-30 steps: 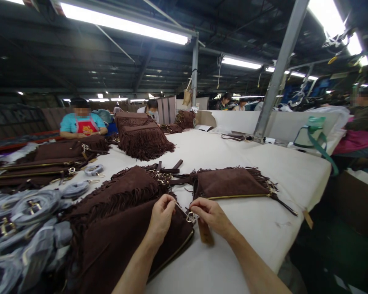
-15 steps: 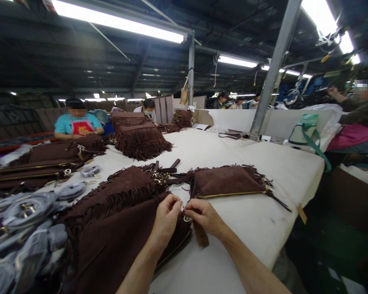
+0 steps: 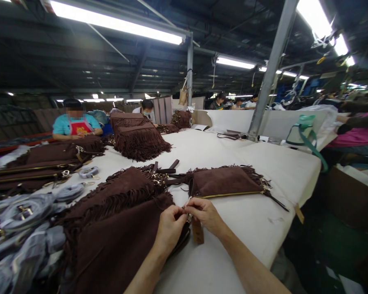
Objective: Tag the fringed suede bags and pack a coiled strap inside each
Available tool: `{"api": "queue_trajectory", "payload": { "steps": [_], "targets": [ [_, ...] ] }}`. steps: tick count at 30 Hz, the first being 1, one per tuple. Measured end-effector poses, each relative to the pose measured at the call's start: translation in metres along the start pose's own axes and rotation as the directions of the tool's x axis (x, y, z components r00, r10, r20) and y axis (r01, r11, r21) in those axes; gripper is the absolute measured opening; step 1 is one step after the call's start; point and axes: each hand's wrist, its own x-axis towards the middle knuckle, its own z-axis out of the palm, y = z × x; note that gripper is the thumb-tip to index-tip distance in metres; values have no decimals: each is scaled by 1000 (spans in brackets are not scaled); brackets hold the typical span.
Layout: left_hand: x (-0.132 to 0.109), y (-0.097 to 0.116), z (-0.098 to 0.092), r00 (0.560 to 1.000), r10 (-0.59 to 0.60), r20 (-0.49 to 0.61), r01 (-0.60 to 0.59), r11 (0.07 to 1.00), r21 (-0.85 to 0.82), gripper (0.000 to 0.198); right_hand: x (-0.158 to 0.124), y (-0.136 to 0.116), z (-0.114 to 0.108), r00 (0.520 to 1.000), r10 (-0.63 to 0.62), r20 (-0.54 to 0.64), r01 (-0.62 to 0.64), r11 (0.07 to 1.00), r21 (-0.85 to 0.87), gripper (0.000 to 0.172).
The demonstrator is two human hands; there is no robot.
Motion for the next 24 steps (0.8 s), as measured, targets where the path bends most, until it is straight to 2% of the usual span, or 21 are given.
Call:
{"api": "queue_trajectory", "payload": {
  "steps": [4, 8, 13, 17, 24],
  "targets": [
    [0, -1, 6, 999, 35, -32, -33, 999, 37, 21, 0, -1, 0, 1000, -9, 9, 9, 1000, 1, 22],
    [0, 1, 8, 996, 64, -54, -60, 996, 71, 19, 0, -3, -1, 1000, -7, 10, 8, 1000, -19, 24],
    [3, 3, 3, 1000, -11, -11, 10, 998, -57, 16, 2, 1, 0, 1000, -11, -24, 12, 999, 40, 25],
    [5, 1, 0, 995, -74, 69, 84, 984, -156, 14, 2, 5, -1, 999, 47, -10, -46, 994, 99, 30],
    [5, -1, 2, 996, -50, 71, 60, 987, -151, 16, 0, 1, -2, 995, 95, 21, -96, 991, 96, 39]
  ]
}}
